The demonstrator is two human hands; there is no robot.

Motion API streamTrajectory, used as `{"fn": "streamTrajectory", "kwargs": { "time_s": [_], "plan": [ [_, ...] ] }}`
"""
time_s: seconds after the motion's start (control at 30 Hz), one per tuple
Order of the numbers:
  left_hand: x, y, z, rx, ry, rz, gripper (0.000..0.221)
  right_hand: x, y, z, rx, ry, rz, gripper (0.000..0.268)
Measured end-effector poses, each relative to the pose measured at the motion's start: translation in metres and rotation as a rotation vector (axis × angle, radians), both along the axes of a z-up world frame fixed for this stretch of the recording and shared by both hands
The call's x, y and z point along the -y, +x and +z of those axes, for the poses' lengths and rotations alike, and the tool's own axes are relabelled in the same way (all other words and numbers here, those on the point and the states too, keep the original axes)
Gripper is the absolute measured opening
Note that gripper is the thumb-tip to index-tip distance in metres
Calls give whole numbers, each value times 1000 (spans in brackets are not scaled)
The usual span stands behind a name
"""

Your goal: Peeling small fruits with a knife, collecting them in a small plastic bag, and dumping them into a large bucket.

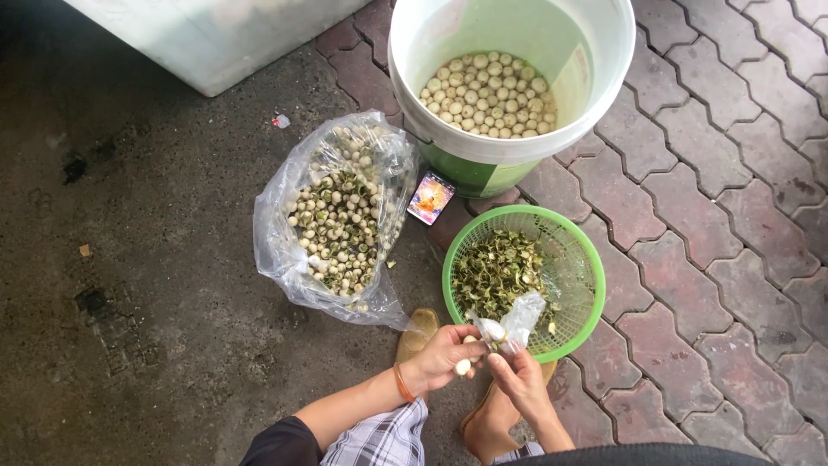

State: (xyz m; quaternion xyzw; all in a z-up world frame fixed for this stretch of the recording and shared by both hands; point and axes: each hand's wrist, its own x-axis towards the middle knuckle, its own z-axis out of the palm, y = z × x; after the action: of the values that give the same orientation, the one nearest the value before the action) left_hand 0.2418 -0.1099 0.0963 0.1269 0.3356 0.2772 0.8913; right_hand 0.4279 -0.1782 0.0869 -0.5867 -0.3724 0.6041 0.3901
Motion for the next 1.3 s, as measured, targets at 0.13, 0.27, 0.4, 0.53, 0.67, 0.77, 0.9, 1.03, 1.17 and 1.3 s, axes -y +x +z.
{"fn": "streamTrajectory", "kwargs": {
  "time_s": [0.13, 0.27, 0.4, 0.53, 0.67, 0.77, 0.9, 1.03, 1.17, 1.3],
  "plan": [
    [-8, -4, -5, 18, -81, 72, 23, -6, -8, 11, -352, -131, 0, 31],
    [-7, -9, 3, -2, 90, 49, 27, -5, -6, 23, -326, -98, 129, 44],
    [0, -18, 2, -16, 114, 48, 28, -1, -6, 17, -52, -90, 73, 36],
    [-1, -21, 9, -13, 141, 9, 18, -4, -11, 12, -183, -44, 43, 35],
    [-3, -17, 20, -16, 30, -26, 31, 6, -13, -25, -324, -150, -224, 46],
    [-10, -13, 43, 58, 109, -60, 26, -2, -16, 25, -920, -96, -146, 55],
    [-8, -12, 40, 157, 54, -37, 23, -6, -21, 47, -859, -49, -174, 51],
    [-9, -16, 37, 247, -52, -8, 22, -8, -16, 43, -877, -46, -227, 30],
    [-8, -18, 37, 221, -59, 60, 26, -3, -7, 35, -523, -136, -406, 19],
    [-1, -6, 38, 8, -69, 112, 23, 12, -2, 53, -416, -156, -271, 13]
  ]
}}
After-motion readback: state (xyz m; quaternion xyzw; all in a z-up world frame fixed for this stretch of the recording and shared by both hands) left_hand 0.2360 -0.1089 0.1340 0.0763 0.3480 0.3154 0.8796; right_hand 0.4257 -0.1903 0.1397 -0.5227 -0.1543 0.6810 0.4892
